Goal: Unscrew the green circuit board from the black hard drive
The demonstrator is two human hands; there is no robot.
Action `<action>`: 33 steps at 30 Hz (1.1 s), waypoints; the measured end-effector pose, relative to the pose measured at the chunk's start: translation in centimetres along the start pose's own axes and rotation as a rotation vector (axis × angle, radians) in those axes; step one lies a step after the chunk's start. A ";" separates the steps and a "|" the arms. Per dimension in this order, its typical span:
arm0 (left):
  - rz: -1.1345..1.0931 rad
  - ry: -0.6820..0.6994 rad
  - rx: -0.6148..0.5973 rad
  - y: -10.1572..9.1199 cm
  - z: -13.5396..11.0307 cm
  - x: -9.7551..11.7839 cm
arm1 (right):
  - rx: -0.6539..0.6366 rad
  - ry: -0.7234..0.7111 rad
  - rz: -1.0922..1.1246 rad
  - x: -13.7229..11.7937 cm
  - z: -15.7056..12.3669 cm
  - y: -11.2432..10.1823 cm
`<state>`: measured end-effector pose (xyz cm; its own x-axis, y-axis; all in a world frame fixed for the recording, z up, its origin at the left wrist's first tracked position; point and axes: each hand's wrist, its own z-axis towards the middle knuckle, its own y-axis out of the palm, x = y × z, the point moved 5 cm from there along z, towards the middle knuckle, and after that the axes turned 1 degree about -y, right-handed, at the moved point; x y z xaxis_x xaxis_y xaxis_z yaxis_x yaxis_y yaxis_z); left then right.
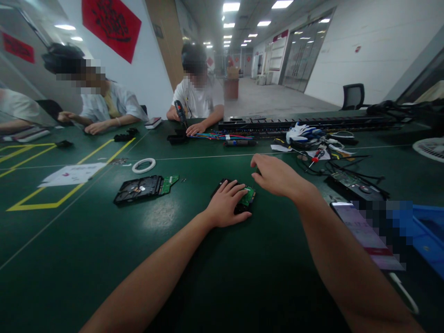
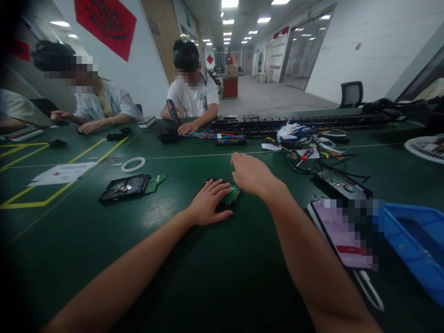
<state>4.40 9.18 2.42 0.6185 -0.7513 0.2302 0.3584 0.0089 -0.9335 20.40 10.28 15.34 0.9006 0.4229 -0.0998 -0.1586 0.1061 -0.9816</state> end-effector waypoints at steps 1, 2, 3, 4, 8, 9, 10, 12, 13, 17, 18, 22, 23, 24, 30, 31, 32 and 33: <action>0.001 -0.001 -0.001 0.0 0.0 0.0 | -0.007 0.008 -0.004 0.0 0.0 0.0; 0.002 0.000 -0.002 0.0 0.0 0.0 | -0.017 0.006 0.001 0.1 -0.1 0.0; 0.003 0.001 -0.001 0.0 0.0 0.0 | -0.027 -0.003 0.012 0.0 -0.1 0.0; 0.004 0.001 -0.001 0.0 0.0 0.0 | -0.036 -0.018 0.025 0.0 -0.2 0.0; 0.009 0.005 -0.005 0.0 -0.1 0.0 | -0.028 -0.046 0.029 -0.1 -0.2 -0.1; 0.010 0.007 -0.004 0.0 -0.1 0.0 | -0.021 -0.039 0.025 -0.1 -0.2 -0.1; 0.011 0.008 -0.004 0.0 -0.1 0.0 | -0.015 -0.032 0.022 0.0 -0.1 -0.1; 0.010 0.008 -0.002 0.0 -0.1 0.0 | -0.007 -0.017 0.015 0.2 0.0 0.0; 0.010 0.007 -0.002 0.0 -0.1 0.0 | -0.002 -0.009 0.009 0.3 0.0 0.0; 0.013 0.005 -0.004 0.0 -0.1 0.0 | 0.025 0.019 -0.018 0.7 0.2 0.2; 0.012 0.005 -0.004 0.0 -0.1 0.0 | 0.031 0.029 -0.023 0.8 0.3 0.2; 0.001 0.004 -0.005 -0.1 -0.1 0.1 | 0.031 0.081 -0.057 1.0 0.3 0.4; -0.001 0.004 -0.005 -0.1 -0.1 0.1 | 0.027 0.089 -0.070 1.1 0.3 0.4; 0.000 0.003 -0.004 -0.1 -0.1 0.1 | 0.024 0.094 -0.081 1.1 0.3 0.4; 0.015 0.008 -0.005 -0.1 0.0 0.0 | 0.026 0.066 -0.092 1.1 0.5 0.5; 0.015 0.008 -0.004 0.0 0.0 0.0 | 0.027 0.066 -0.089 1.0 0.5 0.5; 0.012 0.007 -0.003 0.0 0.0 0.0 | 0.028 0.069 -0.086 1.0 0.6 0.5; 0.010 0.005 -0.002 0.0 0.0 0.0 | 0.027 0.072 -0.083 1.0 0.6 0.5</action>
<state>4.38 9.18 2.39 0.6185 -0.7544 0.2197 0.3508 0.0149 -0.9364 21.02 11.28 14.85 0.9377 0.3460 -0.0307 -0.0923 0.1629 -0.9823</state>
